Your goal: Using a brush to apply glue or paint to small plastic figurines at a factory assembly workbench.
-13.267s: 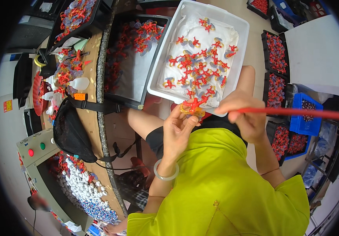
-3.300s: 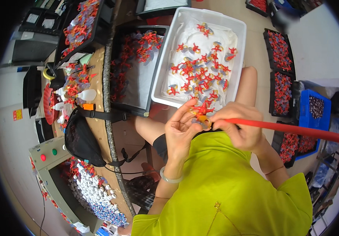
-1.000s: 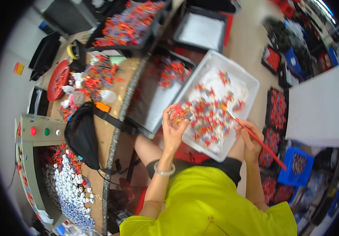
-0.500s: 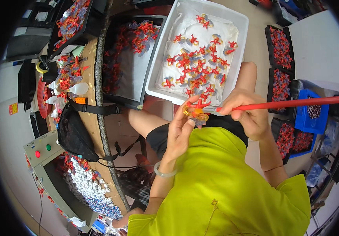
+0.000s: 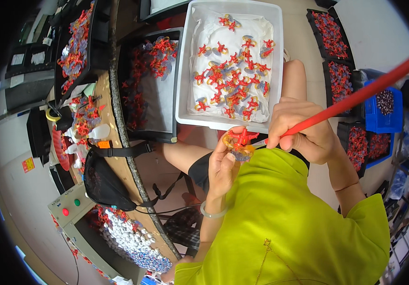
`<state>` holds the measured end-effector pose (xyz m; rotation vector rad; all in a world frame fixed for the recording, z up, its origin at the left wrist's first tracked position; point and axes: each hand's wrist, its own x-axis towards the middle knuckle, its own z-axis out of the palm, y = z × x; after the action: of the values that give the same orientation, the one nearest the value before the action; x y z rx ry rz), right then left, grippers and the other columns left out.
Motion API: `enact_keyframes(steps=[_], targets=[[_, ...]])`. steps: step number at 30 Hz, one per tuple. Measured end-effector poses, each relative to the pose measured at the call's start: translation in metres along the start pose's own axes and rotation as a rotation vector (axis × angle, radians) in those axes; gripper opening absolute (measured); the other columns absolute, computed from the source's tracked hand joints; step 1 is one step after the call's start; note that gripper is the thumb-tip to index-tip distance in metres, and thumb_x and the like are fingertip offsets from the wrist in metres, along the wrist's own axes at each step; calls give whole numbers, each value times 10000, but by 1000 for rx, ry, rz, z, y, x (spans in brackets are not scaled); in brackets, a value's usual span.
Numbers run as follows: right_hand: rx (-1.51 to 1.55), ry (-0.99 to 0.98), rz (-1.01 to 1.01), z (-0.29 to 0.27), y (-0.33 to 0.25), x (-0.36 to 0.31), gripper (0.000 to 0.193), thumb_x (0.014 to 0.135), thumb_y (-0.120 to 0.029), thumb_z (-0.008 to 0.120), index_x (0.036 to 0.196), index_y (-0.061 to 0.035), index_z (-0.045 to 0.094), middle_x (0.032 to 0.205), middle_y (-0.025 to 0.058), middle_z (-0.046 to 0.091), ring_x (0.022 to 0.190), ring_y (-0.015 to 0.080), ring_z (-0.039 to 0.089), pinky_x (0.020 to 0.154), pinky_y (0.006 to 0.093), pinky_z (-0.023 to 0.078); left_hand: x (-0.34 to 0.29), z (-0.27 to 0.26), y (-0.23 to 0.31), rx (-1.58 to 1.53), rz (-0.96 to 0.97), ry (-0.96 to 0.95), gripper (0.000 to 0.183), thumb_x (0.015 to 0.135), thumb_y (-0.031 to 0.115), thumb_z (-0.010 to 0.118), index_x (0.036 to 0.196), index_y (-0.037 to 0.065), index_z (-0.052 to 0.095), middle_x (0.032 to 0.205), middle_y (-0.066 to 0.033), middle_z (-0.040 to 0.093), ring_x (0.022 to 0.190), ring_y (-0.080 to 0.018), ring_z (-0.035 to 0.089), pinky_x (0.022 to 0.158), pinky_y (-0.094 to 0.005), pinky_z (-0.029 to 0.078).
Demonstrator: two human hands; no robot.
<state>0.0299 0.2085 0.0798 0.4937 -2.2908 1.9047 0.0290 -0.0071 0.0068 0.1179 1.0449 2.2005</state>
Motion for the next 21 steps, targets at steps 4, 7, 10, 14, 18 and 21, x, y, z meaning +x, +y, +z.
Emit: enact_keyframes(steps=[4, 7, 10, 14, 18, 21], targets=[[-21, 37, -27, 5, 5, 0, 346, 898, -368, 546, 743, -63, 598, 672, 34, 600, 595, 201, 543, 625, 316, 387, 2, 0, 2, 18, 3, -17, 489, 952, 224, 484, 1332, -58, 363, 1094, -83, 554, 899, -116, 529, 760, -248, 407], [-33, 19, -57, -1, 1, 1, 338, 902, -364, 541, 748, -70, 603, 674, 24, 601, 594, 198, 542, 627, 312, 385, 2, -2, 0, 4, -8, -54, 504, 949, 240, 498, 1330, -62, 364, 1135, -106, 551, 925, -121, 537, 771, -250, 419], [-27, 38, -81, 2, 3, 2, 340, 906, -364, 535, 746, -72, 605, 662, 12, 599, 571, 192, 530, 622, 308, 379, 2, -1, 3, 23, 8, -38, 527, 945, 257, 511, 1332, -67, 362, 1177, -125, 544, 964, -134, 548, 806, -263, 437], [-46, 33, -111, 2, 4, 0, 344, 904, -370, 536, 745, -74, 610, 660, 3, 596, 573, 191, 535, 621, 309, 379, 4, 2, 3, 42, 18, -44, 567, 940, 291, 525, 1335, -78, 355, 1206, -143, 536, 1023, -171, 557, 871, -294, 444], [-19, 33, -87, -3, 1, -1, 348, 902, -373, 539, 739, -74, 608, 667, 4, 600, 591, 192, 553, 628, 311, 383, 1, -2, 0, 91, 16, -45, 590, 936, 316, 531, 1330, -87, 354, 1221, -166, 529, 1098, -219, 547, 917, -316, 436], [-7, 14, -83, 1, 4, -1, 348, 900, -373, 541, 734, -75, 610, 672, 5, 604, 611, 189, 565, 630, 312, 384, 2, 6, 6, 136, 16, -38, 585, 936, 313, 531, 1323, -90, 360, 1215, -161, 532, 1107, -221, 544, 930, -321, 431]])
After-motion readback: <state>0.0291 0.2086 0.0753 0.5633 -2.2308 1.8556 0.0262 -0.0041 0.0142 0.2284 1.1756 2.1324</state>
